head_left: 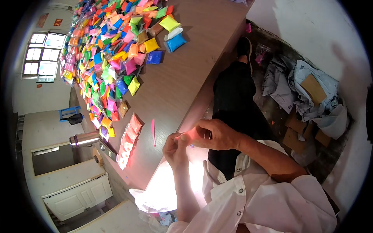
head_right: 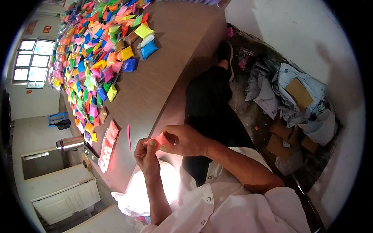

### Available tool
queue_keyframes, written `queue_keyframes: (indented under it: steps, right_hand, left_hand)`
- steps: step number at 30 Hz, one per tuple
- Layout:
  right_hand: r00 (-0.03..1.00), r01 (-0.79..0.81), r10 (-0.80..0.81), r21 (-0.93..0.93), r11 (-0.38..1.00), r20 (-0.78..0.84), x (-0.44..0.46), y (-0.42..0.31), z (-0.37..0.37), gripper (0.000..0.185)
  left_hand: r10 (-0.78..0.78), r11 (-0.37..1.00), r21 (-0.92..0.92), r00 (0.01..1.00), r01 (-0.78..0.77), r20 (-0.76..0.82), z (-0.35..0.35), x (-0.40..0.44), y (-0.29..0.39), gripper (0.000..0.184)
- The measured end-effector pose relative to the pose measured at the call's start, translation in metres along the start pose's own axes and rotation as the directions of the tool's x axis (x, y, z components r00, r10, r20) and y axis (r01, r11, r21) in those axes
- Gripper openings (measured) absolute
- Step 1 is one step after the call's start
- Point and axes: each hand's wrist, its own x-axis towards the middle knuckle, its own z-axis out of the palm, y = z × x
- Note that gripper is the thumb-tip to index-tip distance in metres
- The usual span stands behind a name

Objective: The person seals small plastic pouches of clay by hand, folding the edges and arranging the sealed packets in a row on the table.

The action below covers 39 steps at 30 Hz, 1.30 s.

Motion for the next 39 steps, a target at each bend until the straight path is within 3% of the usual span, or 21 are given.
queue_keyframes:
  steps: [4, 6, 10, 15, 21, 28, 31, 34, 36, 39]
  right_hand:
    - [0.999, -0.038, 0.038, 0.036, 0.999, 0.007, 0.000, 0.007, 0.000, 0.017]
    - [0.993, 0.001, 0.017, 0.156, 0.988, -0.117, 0.000, 0.011, 0.005, 0.021]
    - [0.995, -0.022, 0.040, 0.186, 0.982, -0.094, 0.000, 0.005, 0.004, 0.022]
    - [0.997, 0.024, -0.020, 0.056, 0.998, -0.078, 0.001, 0.007, 0.004, 0.025]
    - [0.993, -0.004, 0.022, 0.156, 0.988, -0.115, 0.000, 0.017, 0.006, 0.024]
    - [0.995, -0.011, 0.025, 0.141, 0.990, -0.099, 0.000, 0.009, 0.004, 0.026]
    - [0.997, -0.005, 0.008, 0.037, 0.999, -0.073, -0.001, 0.009, 0.001, 0.027]
    - [0.997, -0.047, 0.053, 0.113, 0.992, -0.055, -0.001, 0.013, -0.001, 0.022]
    - [0.995, -0.061, 0.072, 0.142, 0.988, -0.070, -0.001, 0.018, -0.001, 0.021]
    - [0.997, -0.054, 0.063, 0.195, 0.979, -0.044, 0.001, 0.020, -0.001, 0.021]
  left_hand:
    - [-0.050, 0.998, -0.023, 0.999, 0.050, 0.013, 0.003, -0.002, -0.002, 0.033]
    - [-0.101, 0.991, -0.091, 0.994, 0.095, -0.053, 0.008, -0.003, 0.002, 0.016]
    - [-0.037, 0.999, -0.010, 0.999, 0.037, -0.018, -0.004, -0.003, -0.005, 0.015]
    - [0.032, 0.999, -0.026, 0.999, -0.032, -0.023, -0.004, -0.003, -0.008, 0.018]
    - [-0.109, 0.991, -0.068, 0.994, 0.111, 0.029, 0.003, -0.005, -0.001, 0.027]
    - [-0.015, 1.000, -0.025, 0.998, 0.016, 0.066, -0.001, -0.006, -0.010, 0.022]
    - [-0.014, 0.999, -0.042, 0.999, 0.016, 0.051, 0.003, -0.009, -0.012, 0.021]
    - [-0.063, 0.998, -0.024, 0.996, 0.064, 0.056, 0.006, -0.009, -0.010, 0.020]
    - [-0.084, 0.992, -0.097, 0.995, 0.078, -0.056, 0.011, -0.010, -0.005, 0.019]
    - [-0.044, 0.996, -0.081, 0.999, 0.045, 0.020, -0.003, -0.009, -0.013, 0.018]
